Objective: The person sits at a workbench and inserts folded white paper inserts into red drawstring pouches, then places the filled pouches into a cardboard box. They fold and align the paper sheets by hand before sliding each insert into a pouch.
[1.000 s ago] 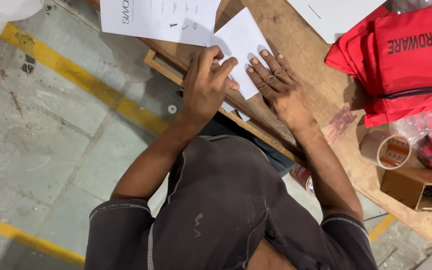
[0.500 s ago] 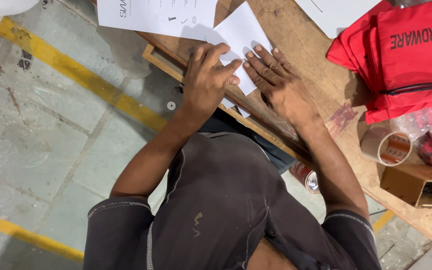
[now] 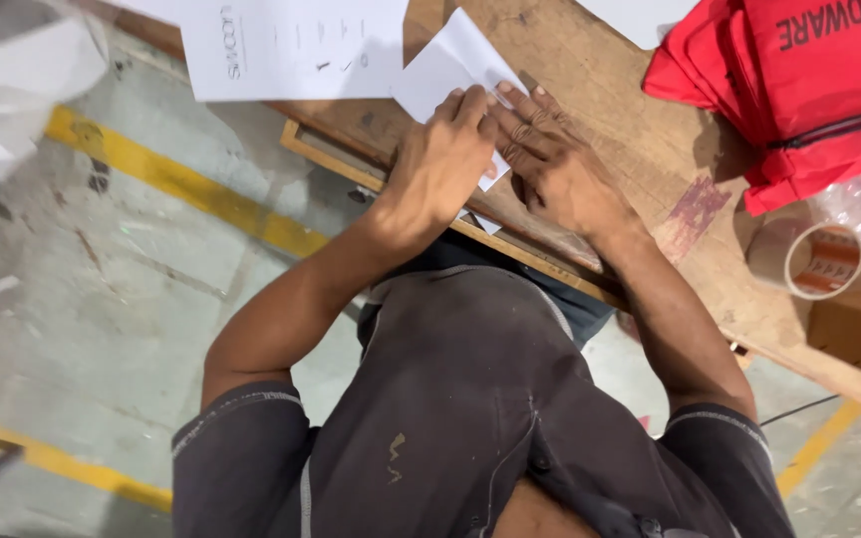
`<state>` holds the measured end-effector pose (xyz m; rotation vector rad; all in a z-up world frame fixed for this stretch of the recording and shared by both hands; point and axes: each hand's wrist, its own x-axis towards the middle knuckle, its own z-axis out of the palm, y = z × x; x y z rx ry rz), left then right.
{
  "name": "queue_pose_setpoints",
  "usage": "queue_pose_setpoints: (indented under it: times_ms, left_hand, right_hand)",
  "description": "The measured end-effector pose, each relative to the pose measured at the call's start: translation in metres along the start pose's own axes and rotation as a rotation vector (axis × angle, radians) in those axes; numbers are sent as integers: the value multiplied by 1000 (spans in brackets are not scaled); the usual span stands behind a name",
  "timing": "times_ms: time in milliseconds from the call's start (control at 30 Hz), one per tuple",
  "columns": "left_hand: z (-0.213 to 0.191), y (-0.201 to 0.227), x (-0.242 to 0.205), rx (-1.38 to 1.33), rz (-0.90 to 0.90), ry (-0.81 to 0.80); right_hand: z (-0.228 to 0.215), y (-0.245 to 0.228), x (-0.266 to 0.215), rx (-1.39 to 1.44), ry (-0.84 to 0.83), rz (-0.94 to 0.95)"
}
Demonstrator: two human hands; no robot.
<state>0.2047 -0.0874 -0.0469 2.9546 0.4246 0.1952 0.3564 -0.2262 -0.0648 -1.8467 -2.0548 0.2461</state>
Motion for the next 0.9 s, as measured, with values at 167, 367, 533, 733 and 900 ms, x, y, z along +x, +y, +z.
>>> queue_pose_setpoints:
  times_ms: [167,367,533,733,900]
  left_hand:
    - [-24,5,0,-143,10,-107]
    - [-24,5,3,-82,84,-2]
    - [-15,3,12,-48,94,-111]
    - [-4,6,28,179,131,-279]
    - [-1,8,30,359,153,-339]
  right_hand:
    - [-2,13,-12,355,299,360]
    - [0,6,-16,188,410,458]
    - [26,48,-32,159,517,781]
    - [7,23,-39,199,579,342]
    - [-16,-4,-19,-120,336,259]
